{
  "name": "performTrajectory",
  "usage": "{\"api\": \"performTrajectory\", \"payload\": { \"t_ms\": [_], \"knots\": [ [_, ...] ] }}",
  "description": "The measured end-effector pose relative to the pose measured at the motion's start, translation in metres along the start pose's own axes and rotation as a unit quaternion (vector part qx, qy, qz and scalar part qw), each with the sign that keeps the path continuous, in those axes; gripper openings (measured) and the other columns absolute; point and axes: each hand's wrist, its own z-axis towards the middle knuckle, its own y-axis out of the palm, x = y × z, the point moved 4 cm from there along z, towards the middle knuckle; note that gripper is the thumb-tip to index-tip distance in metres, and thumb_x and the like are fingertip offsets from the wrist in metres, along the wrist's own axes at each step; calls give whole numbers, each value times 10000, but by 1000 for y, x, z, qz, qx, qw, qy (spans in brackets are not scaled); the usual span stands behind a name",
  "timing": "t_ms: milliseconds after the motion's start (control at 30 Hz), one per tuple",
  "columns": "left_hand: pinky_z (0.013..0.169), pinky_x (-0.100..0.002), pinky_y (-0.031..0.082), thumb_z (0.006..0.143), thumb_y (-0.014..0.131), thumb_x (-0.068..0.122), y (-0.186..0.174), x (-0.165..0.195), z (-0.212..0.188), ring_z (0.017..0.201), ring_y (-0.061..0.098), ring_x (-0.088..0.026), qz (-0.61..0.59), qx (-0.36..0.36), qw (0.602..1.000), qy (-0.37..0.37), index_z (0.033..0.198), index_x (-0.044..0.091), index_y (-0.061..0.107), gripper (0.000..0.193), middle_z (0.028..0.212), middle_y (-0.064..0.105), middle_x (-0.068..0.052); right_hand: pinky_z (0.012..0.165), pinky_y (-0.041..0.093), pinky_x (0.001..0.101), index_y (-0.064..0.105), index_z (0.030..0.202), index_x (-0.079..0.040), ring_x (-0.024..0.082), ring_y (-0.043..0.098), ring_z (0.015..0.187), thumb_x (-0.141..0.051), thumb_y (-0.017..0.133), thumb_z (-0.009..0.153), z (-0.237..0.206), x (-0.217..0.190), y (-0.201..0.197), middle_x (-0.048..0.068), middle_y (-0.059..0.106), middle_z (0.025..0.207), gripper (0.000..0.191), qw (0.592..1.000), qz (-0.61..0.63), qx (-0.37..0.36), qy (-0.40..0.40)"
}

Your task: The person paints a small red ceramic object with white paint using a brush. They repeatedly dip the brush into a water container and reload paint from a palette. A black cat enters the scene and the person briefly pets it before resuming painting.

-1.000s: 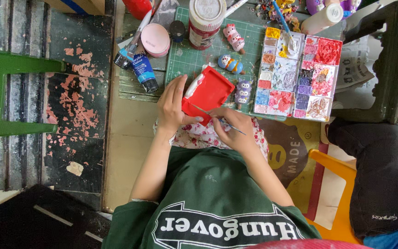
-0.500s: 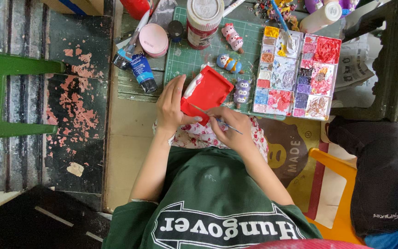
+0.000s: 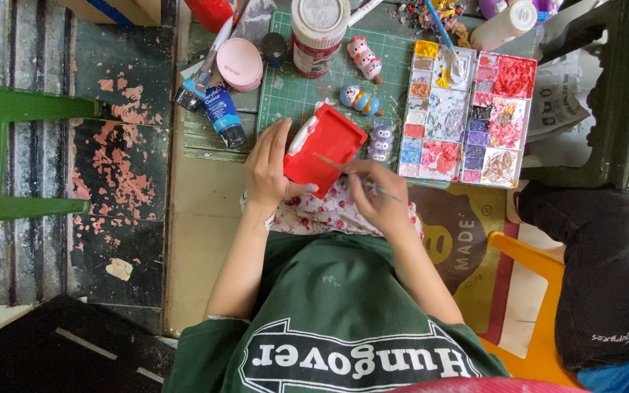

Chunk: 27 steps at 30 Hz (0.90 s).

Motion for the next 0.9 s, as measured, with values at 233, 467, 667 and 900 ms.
{"api": "performTrajectory", "payload": {
  "t_ms": [233,467,667,900],
  "knots": [
    [1104,-483,538,828,573,855,0,0,1,1297,634,-394,-14,5,1000,4,1471,-19,514,1087,1379,622,-214,764,573,275,671,1125,-24,154,759,913,-10,665,997,9,8,-9,87,766,1075,130,997,-43,67,0],
    [1098,-487,542,832,561,858,2,-1,1,1287,635,-406,-19,4,1000,4,1467,-25,519,1089,1377,624,-226,664,542,245,668,1122,-41,126,756,882,-24,671,998,15,8,-4,62,772,1072,125,997,-28,71,24],
    [1095,-491,541,836,554,861,2,-4,0,1291,634,-412,-9,-1,1000,2,1464,-34,520,1095,1386,623,-234,626,538,256,680,1096,-62,139,757,846,-37,702,981,19,5,-2,59,768,1027,120,997,-57,59,5],
    [1104,-496,532,828,550,867,1,-4,-2,1292,633,-411,-2,-6,1000,1,1467,-37,519,1107,1385,623,-236,571,498,278,695,1099,-73,156,764,842,-39,713,962,21,2,-1,50,770,986,143,996,-66,55,9]
  ]
}}
